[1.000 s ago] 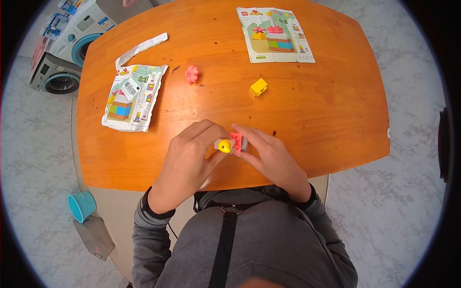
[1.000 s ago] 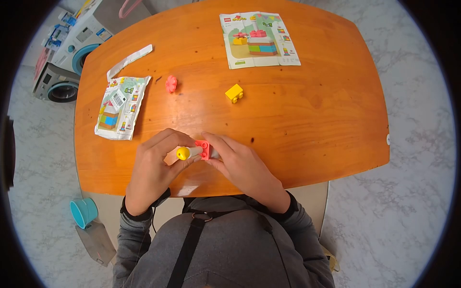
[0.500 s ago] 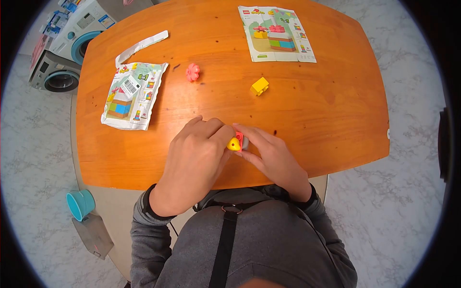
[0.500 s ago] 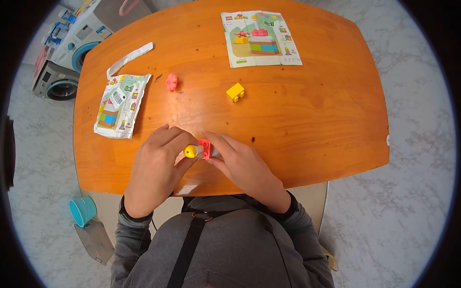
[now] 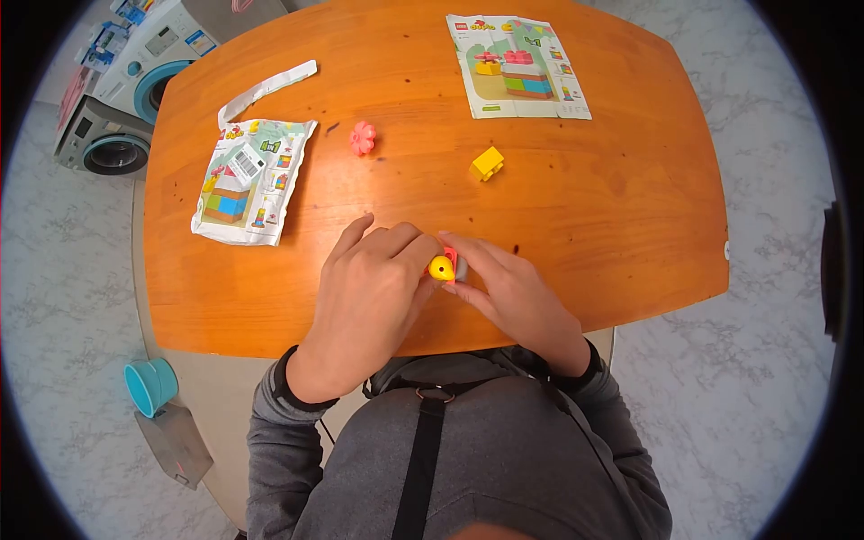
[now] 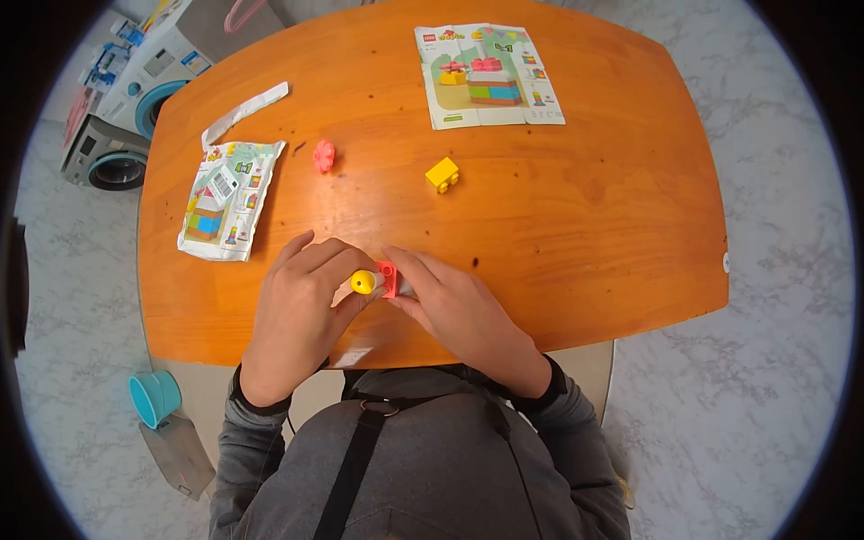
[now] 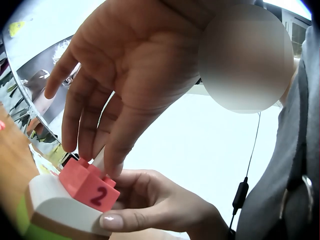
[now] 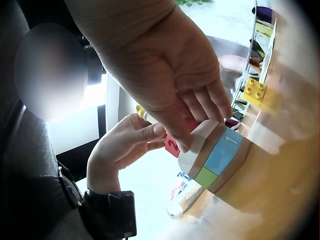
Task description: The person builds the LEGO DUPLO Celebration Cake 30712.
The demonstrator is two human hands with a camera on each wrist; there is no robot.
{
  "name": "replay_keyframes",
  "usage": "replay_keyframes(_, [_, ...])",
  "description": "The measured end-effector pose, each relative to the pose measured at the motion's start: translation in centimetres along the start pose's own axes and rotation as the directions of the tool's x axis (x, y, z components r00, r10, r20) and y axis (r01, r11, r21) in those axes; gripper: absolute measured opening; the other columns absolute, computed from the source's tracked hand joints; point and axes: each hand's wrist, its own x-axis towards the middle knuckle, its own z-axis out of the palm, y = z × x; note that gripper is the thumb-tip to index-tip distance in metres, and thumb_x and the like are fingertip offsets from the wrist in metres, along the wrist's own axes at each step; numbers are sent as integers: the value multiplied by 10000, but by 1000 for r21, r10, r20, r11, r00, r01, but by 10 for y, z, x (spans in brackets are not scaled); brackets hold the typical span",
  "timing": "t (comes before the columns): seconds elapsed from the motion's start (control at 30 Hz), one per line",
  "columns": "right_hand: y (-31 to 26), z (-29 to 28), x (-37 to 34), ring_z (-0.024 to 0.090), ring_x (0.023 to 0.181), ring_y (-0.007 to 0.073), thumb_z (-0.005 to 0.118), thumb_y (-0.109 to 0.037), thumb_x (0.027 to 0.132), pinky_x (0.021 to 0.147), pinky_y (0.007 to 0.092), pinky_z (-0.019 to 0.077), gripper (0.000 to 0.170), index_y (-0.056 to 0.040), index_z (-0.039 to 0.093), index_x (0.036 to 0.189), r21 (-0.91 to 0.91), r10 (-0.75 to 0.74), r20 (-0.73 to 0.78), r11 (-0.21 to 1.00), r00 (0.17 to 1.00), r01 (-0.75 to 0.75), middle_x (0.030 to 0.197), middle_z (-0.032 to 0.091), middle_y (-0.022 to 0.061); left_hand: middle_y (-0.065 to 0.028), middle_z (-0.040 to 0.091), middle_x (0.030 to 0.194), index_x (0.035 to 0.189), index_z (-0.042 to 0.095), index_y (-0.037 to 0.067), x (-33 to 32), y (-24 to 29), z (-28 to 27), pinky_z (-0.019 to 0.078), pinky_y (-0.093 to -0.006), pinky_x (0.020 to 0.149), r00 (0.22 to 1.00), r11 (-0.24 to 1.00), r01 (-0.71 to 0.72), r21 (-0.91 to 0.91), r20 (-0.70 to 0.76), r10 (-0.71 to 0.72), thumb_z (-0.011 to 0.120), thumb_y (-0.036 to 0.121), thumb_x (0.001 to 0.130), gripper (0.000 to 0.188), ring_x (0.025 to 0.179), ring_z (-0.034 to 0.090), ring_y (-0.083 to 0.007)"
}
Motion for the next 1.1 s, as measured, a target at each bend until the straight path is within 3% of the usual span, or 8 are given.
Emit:
replay_keyframes(0.27, [-4,-10,3,605,1015,349,664,-157,857,849,389,501,485,-23,497,1292,-166,7,78,986,997,6,1134,610,197,-113,645,944,979,649,29,0,-21,-23,457,-450,926,997,993,-74,-91,4,75,766,126,715,304,859,619,-320])
replay_keyframes(0.33, [-1,-9,4,610,952,349,648,-141,858,782,405,508,423,-1,506,1231,-202,-69,64,976,996,81,1062,611,185,-158,645,1002,1042,641,-7,7,-34,-31,473,-397,829,998,990,61,-124,26,-58,790,140,710,392,930,616,-345])
replay_keyframes(0.47, [-4,-14,11,606,919,347,649,-141,851,757,411,504,376,-4,519,1177,-187,-48,95,980,994,65,1017,610,177,-173,648,1024,1084,624,-26,29,-71,-27,476,-404,841,994,993,109,-45,29,-108,781,135,725,424,976,608,-360])
replay_keyframes(0.57, [-2,-17,20,606,894,349,646,-131,847,736,422,500,325,-12,523,1124,-237,-84,87,966,993,102,985,605,174,-216,618,1034,1124,592,-32,54,-106,-7,492,-432,814,999,998,-4,65,-42,6,790,178,711,503,982,594,-375])
replay_keyframes(0.63, [4,-17,28,609,885,349,658,-134,839,725,427,499,314,-19,521,1097,-268,-122,58,954,991,133,972,604,170,-239,636,1023,1143,586,-38,74,-111,1,478,-408,871,988,984,153,94,1,-154,813,201,688,561,995,601,-390])
replay_keyframes(0.77, [6,-22,35,606,858,360,676,-138,825,710,430,499,303,-23,522,1058,-271,-87,42,958,995,95,940,588,174,-255,632,1021,1138,579,-40,93,-129,22,486,-413,859,991,986,122,112,-65,-115,820,198,671,576,984,604,-398])
replay_keyframes(0.97, [4,-24,34,604,824,365,692,-133,811,688,432,500,312,-14,520,1043,-379,-86,7,922,996,82,904,559,175,-220,636,948,1020,621,-29,92,-135,27,525,-411,797,992,989,124,83,10,-126,800,73,657,418,886,631,-371])
replay_keyframes(1.1, [13,-35,34,593,906,372,695,-90,792,765,434,493,341,-2,536,1079,-400,-148,6,906,989,138,969,573,182,-195,659,877,983,645,4,78,-136,27,512,-409,761,996,995,81,58,-29,-79,801,108,655,377,850,633,-367])
